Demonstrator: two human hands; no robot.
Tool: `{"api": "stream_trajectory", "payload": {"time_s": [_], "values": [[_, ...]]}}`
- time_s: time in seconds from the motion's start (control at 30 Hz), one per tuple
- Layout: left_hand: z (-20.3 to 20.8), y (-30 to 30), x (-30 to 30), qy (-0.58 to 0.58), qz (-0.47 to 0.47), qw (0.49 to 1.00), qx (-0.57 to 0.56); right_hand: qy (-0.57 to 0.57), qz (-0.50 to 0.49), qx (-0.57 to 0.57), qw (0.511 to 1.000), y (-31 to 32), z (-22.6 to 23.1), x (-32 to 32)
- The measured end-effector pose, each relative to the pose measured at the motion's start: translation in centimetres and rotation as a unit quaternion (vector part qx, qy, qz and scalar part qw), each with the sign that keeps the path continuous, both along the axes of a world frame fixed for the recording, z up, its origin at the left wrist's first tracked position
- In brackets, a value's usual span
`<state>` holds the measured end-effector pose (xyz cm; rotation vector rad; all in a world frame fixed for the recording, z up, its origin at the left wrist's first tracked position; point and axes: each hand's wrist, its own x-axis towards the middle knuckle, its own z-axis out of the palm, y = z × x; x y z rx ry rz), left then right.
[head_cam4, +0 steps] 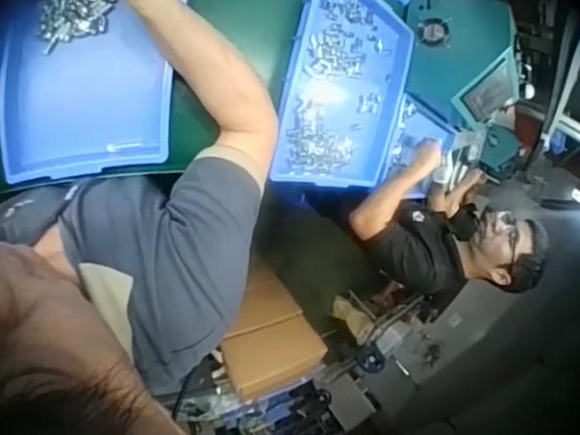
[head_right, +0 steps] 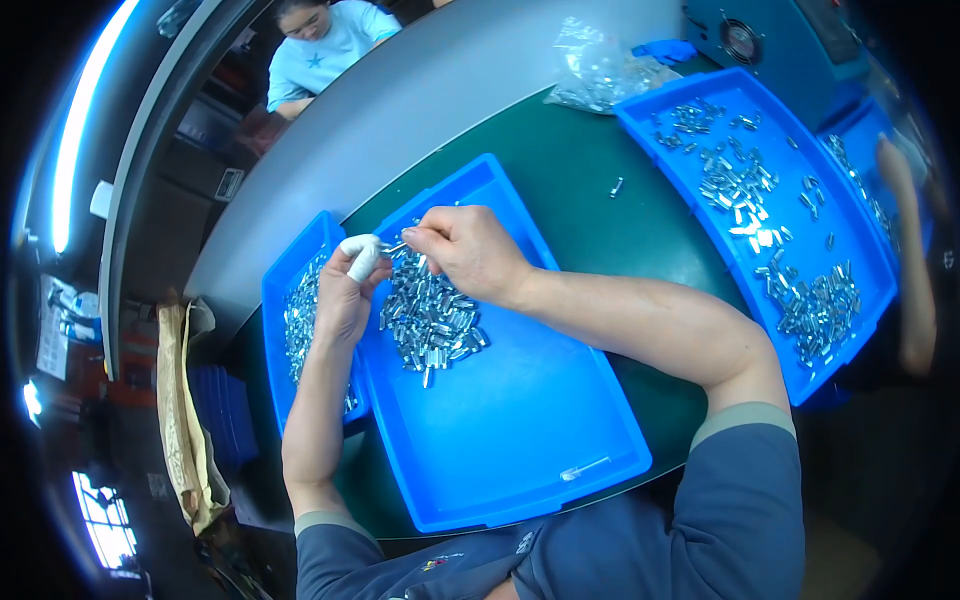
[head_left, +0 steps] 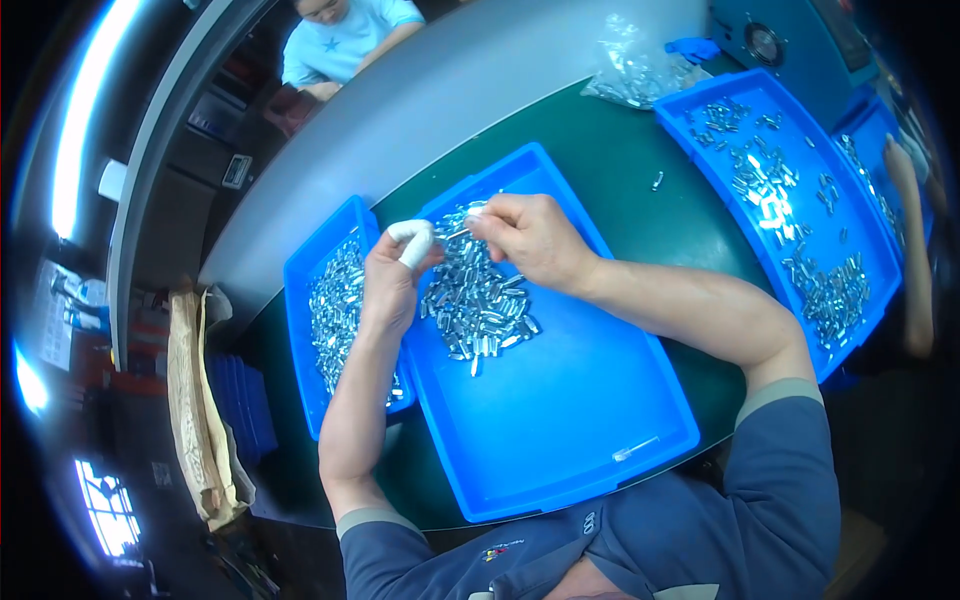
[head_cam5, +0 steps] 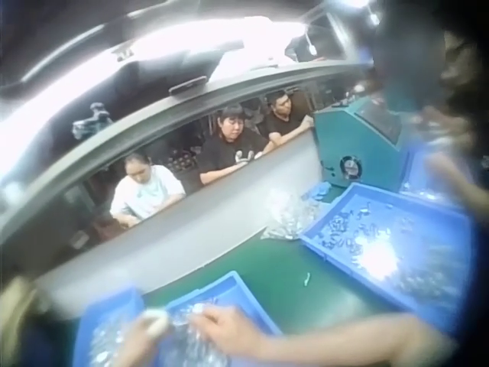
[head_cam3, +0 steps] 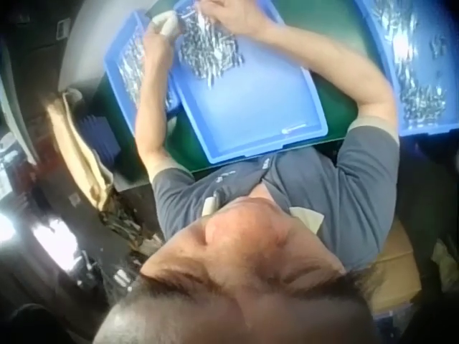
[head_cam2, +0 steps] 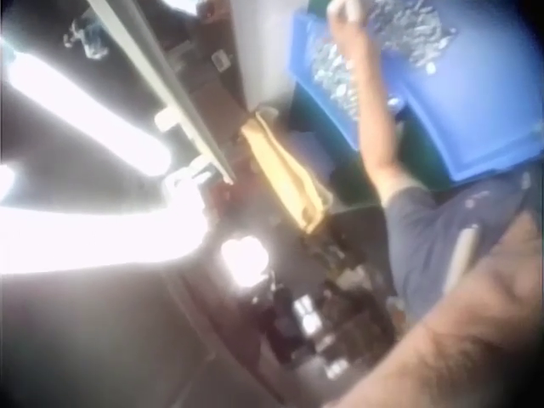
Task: The person assembles small hardware components by manually attaching metal clips to plastic bases.
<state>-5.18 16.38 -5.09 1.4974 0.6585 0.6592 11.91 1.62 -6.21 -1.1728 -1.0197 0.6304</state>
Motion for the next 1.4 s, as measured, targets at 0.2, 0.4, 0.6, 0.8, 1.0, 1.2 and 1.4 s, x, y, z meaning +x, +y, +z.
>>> {"api": "stream_trajectory", "payload": {"time_s": [0.2,0.4,0.6,0.8,1.0,1.2,1.4], "values": [[-0.5,-0.9,-0.2,-0.074,-0.045,0.992,-0.095,-0.039,0.004,-0.027,0.999,-0.1,0.0,-0.4],[-0.5,-1.4,-0.4,-0.074,-0.037,0.991,-0.103,-0.050,-0.006,-0.011,0.999,-0.2,-0.2,-0.1],[-0.3,-1.5,-0.4,-0.084,-0.051,0.990,-0.102,-0.015,-0.010,-0.001,1.000,-0.1,-0.2,0.1],[0.1,-1.5,-0.9,-0.088,-0.064,0.991,-0.084,-0.034,-0.015,-0.001,0.999,0.3,-0.3,0.2],[0.2,-2.5,-1.3,-0.074,-0.074,0.992,-0.075,-0.071,-0.015,-0.027,0.997,0.2,-0.3,-0.1],[-0.3,-2.0,-1.4,-0.094,-0.044,0.993,-0.056,-0.080,-0.037,-0.016,0.996,0.1,-0.5,-0.2],[-0.1,-1.9,-1.4,-0.081,-0.050,0.995,-0.043,-0.081,-0.036,-0.007,0.996,0.2,-0.2,-0.2]]}}
